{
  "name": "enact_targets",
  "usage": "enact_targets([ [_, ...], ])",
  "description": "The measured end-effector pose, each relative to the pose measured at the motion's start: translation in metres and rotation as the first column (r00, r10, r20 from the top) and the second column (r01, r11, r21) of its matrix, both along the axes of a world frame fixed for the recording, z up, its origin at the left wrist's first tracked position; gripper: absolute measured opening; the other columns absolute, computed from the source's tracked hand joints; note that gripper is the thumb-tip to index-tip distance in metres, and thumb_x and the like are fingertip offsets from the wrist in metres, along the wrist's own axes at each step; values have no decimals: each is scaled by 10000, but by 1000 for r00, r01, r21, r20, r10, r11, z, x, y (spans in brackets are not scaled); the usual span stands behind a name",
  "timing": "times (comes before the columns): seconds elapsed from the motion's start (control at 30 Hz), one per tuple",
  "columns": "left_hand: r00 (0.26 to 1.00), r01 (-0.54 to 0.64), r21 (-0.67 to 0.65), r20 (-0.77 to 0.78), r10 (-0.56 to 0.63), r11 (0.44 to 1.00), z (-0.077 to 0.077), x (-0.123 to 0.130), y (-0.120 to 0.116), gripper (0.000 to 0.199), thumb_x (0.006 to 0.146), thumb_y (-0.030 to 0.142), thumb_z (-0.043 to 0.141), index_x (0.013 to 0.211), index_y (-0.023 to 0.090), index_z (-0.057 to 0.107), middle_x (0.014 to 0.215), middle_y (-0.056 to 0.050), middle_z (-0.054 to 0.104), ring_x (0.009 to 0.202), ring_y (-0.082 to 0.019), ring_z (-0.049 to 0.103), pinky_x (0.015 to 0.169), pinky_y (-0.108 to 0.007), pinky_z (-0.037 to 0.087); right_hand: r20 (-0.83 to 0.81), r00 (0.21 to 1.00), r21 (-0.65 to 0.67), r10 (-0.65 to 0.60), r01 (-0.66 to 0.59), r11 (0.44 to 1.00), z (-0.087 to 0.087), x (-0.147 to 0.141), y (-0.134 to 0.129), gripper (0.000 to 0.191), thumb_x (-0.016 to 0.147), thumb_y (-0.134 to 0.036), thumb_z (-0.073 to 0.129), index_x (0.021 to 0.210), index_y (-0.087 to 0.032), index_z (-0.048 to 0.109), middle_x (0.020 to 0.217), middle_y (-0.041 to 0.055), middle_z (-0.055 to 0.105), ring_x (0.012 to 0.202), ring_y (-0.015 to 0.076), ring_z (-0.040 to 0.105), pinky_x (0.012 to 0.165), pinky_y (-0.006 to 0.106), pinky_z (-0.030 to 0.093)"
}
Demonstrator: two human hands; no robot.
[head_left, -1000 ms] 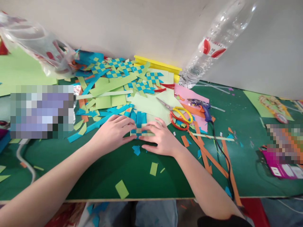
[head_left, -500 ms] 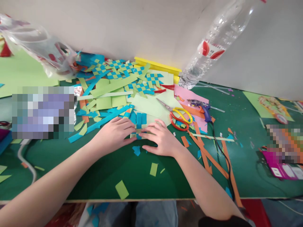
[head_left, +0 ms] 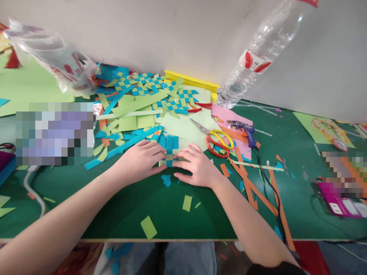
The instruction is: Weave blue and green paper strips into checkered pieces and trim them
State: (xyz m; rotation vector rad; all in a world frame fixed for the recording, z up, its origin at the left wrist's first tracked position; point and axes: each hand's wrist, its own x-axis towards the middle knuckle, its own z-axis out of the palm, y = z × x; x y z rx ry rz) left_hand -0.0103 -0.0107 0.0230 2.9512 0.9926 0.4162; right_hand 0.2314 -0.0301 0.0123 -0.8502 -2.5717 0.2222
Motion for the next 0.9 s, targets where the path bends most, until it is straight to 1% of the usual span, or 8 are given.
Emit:
enact_targets([
  [0.23,999,1,-27,37,0,1000,2,0,0,239,922,353,511,893,208,698,986,-62,707,961,-230,657,846,-387,503,-18,1000,-7,-3,3,1000,1,0,-1,270,905,-421,532,1018,-235,693,1064,44,691,1060,189,576,1082,471,293],
  [0.47,999,11,3,47,-11,1000,3,3,-1,248,931,339,491,877,207,694,950,-55,708,917,-210,657,845,-369,495,-48,999,22,21,-20,1000,2,-4,-3,233,903,-397,543,988,-237,689,1033,26,712,993,169,611,1094,467,267],
  [0.53,999,3,40,49,-5,999,4,4,-3,247,935,331,481,910,204,691,953,-57,705,924,-214,652,832,-368,496,-81,996,62,-23,28,998,2,-1,0,206,902,-356,545,974,-222,684,1014,27,721,941,159,625,1064,434,308],
  [0.6,999,-11,76,32,9,997,5,4,-4,256,940,334,468,911,199,683,921,-56,699,904,-213,648,792,-358,495,-93,983,117,-160,170,978,3,7,5,199,910,-304,509,926,-207,681,960,40,728,891,168,628,980,400,376],
  [0.67,999,-34,95,9,33,995,7,4,-4,268,941,339,459,876,198,677,855,-52,686,858,-207,642,750,-349,485,-80,919,179,-387,395,901,5,22,13,248,926,-265,438,881,-195,672,911,60,720,867,193,621,899,386,411],
  [0.77,998,-66,97,16,65,993,7,3,-4,277,934,361,469,837,202,673,789,-44,669,809,-197,635,742,-346,467,1,716,213,-699,682,699,9,47,23,258,903,-260,412,942,-163,647,940,111,687,924,240,604,833,378,442],
  [0.83,997,-78,94,29,75,993,6,1,-3,292,925,414,489,844,202,673,778,-35,670,786,-191,638,748,-344,465,127,574,226,-809,778,587,12,60,25,266,856,-290,465,983,-122,628,967,151,665,973,284,588,795,387,461],
  [0.9,996,-87,89,22,85,992,4,-1,-3,342,905,500,508,875,203,676,775,-28,675,748,-189,642,727,-337,467,255,467,208,-847,828,520,14,66,24,286,839,-328,488,955,-108,629,954,168,657,963,308,592,742,389,474],
])
